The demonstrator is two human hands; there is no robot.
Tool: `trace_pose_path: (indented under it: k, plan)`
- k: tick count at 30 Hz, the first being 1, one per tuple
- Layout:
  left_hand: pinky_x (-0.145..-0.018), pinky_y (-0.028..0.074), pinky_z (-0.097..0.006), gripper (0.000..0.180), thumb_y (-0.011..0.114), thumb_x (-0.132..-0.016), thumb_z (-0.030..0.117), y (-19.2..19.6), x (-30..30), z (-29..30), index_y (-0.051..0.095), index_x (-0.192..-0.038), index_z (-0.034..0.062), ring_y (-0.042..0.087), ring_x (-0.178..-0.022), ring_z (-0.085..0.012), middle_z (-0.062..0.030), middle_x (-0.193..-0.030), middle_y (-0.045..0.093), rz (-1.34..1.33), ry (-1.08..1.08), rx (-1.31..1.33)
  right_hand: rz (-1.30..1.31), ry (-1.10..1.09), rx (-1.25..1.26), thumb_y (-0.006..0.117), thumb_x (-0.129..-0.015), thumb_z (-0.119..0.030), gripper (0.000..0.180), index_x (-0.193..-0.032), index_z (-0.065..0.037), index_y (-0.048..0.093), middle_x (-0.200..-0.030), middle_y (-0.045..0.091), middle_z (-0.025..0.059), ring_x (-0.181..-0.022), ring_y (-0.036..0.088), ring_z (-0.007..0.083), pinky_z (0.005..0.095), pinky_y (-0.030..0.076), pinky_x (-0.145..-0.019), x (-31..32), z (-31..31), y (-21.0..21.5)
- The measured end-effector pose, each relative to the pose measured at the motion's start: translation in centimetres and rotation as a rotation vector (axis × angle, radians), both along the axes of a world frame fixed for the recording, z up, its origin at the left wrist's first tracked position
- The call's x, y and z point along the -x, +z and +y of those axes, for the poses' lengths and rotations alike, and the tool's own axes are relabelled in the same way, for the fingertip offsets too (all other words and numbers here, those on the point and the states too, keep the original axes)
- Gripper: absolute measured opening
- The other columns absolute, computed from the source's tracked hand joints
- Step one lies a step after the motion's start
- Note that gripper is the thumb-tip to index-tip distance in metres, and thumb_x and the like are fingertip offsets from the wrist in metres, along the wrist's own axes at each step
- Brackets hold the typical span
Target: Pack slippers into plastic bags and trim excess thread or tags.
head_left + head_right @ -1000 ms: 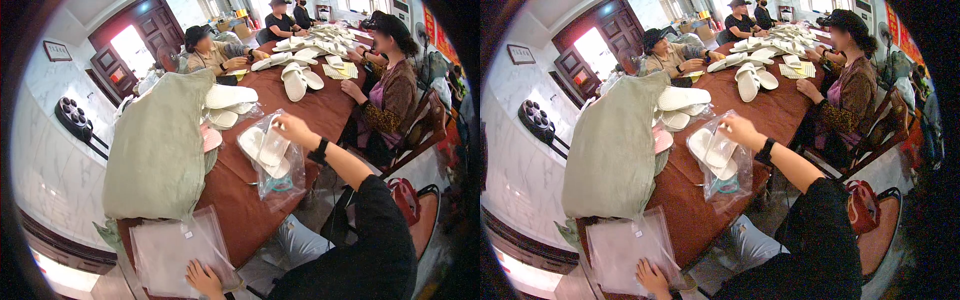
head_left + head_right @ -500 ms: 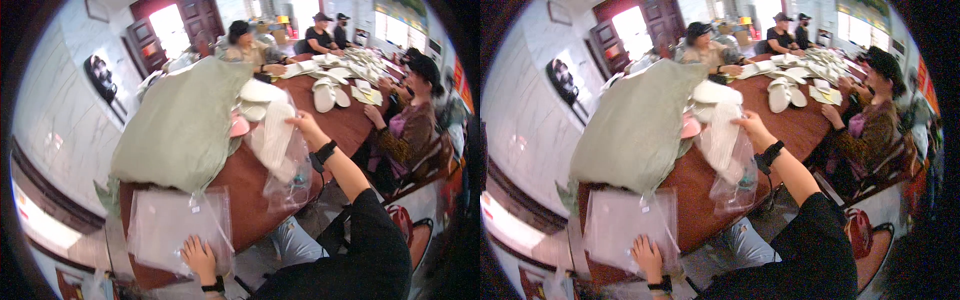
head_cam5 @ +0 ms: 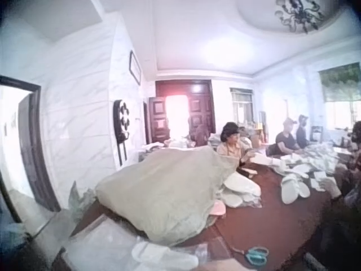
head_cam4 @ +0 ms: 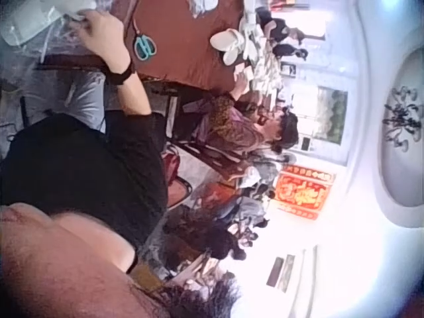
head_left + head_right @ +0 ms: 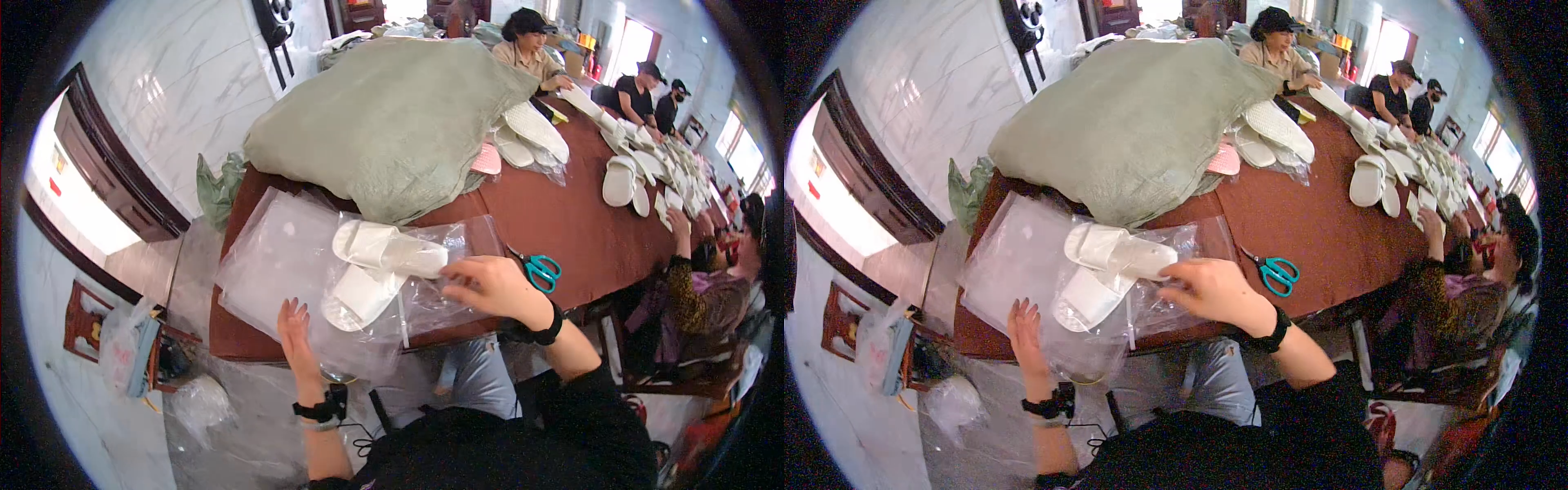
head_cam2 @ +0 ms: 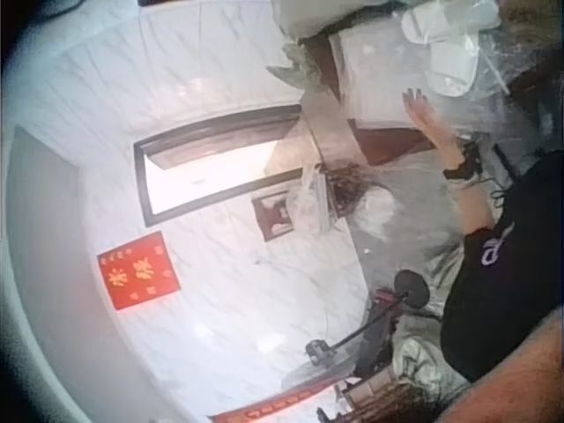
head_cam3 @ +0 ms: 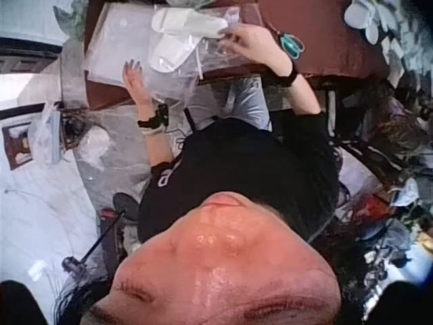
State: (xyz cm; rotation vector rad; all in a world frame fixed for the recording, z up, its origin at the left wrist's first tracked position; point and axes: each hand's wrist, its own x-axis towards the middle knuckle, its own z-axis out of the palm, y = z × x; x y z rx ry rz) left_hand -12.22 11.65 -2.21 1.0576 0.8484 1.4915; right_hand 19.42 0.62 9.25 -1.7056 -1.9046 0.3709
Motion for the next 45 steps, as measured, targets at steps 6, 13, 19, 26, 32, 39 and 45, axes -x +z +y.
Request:
trace_pose_path:
  k: [6, 13, 19, 26, 32, 39, 45]
  plan:
    - [-0.094, 0.038, -0.040, 0.039, 0.051, -0.091, 0.019, 1.3, 0.1, 0.9, 0.047, -0.123, -0.0020, 0.048, -0.112, -0.0333, -0.0217, -0.122, 0.051, 1.042, 0.002, -0.364, -0.284, -0.092, 0.257, 0.062, -0.081, -0.034, 0.029, -0.095, -0.008, 0.063, -0.080, 0.064, 0.0132, -0.080, 0.062, 0.0334, 0.0419, 0.048, -0.070, -6.9, -1.8, -8.2]
    - [-0.085, 0.041, -0.044, 0.037, 0.052, -0.086, 0.015, -0.3, -1.6, 4.2, 0.051, -0.121, 0.0013, 0.050, -0.103, -0.0362, -0.0180, -0.114, 0.056, 1.313, -0.101, -0.314, 0.056, 0.390, 0.187, 0.065, -0.079, -0.022, 0.033, -0.109, -0.008, 0.061, -0.115, 0.054, 0.0180, -0.104, 0.053, 0.0342, 0.0413, 0.046, -0.083, -5.3, 2.6, -6.7]
    - [-0.088, 0.039, -0.039, 0.039, 0.048, -0.083, 0.008, -1.9, -1.7, 4.7, 0.055, -0.120, 0.0133, 0.051, -0.099, -0.0300, -0.0078, -0.112, 0.059, 1.388, -0.060, -0.475, 0.072, 0.836, -0.085, 0.065, -0.078, -0.012, 0.036, -0.112, -0.005, 0.057, -0.125, 0.046, 0.0205, -0.114, 0.045, 0.0366, 0.0437, 0.041, -0.090, -3.5, 7.7, -8.5]
    - [-0.084, 0.041, -0.039, 0.039, 0.046, -0.084, 0.009, -2.2, -1.4, 4.2, 0.056, -0.121, 0.0164, 0.052, -0.096, -0.0279, -0.0062, -0.111, 0.060, 1.427, 0.025, -0.510, -0.330, 0.305, -0.041, 0.071, -0.069, -0.042, 0.074, -0.116, 0.009, 0.047, -0.113, 0.051, 0.0261, -0.108, 0.047, 0.0372, 0.0418, 0.037, -0.097, -1.2, 10.0, -9.6]
    - [-0.080, 0.043, -0.040, 0.038, 0.051, -0.080, 0.003, -1.8, -1.3, 3.8, 0.057, -0.117, 0.0123, 0.054, -0.090, -0.0298, -0.0115, -0.106, 0.060, 1.270, 0.071, -0.525, -0.349, 0.308, -0.230, 0.062, -0.080, -0.033, 0.062, -0.134, -0.010, 0.040, -0.124, 0.044, 0.0236, -0.113, 0.043, 0.0395, 0.0476, 0.034, -0.098, -2.5, 9.4, -10.8]
    - [-0.072, 0.046, -0.030, 0.027, 0.052, -0.083, -0.003, 2.8, -1.1, 2.6, 0.057, -0.109, 0.0050, 0.055, -0.077, -0.0237, -0.0116, -0.091, 0.058, 0.809, 0.042, -0.374, -0.289, 0.485, -0.057, 0.058, -0.085, -0.028, 0.055, -0.135, -0.014, 0.040, -0.133, 0.041, 0.0203, -0.122, 0.038, 0.0380, 0.0468, 0.029, -0.101, -5.0, 1.7, -4.0]
    - [-0.078, 0.045, -0.030, 0.035, 0.058, -0.084, 0.006, 3.0, -1.6, 3.1, 0.051, -0.118, 0.0068, 0.057, -0.089, -0.0184, -0.0106, -0.103, 0.058, 0.623, -0.294, -0.028, -0.148, 0.451, 0.040, 0.066, -0.078, -0.023, 0.062, -0.134, -0.012, 0.041, -0.133, 0.039, 0.0200, -0.122, 0.037, 0.0375, 0.0458, 0.029, -0.101, -5.1, -2.5, -5.1]
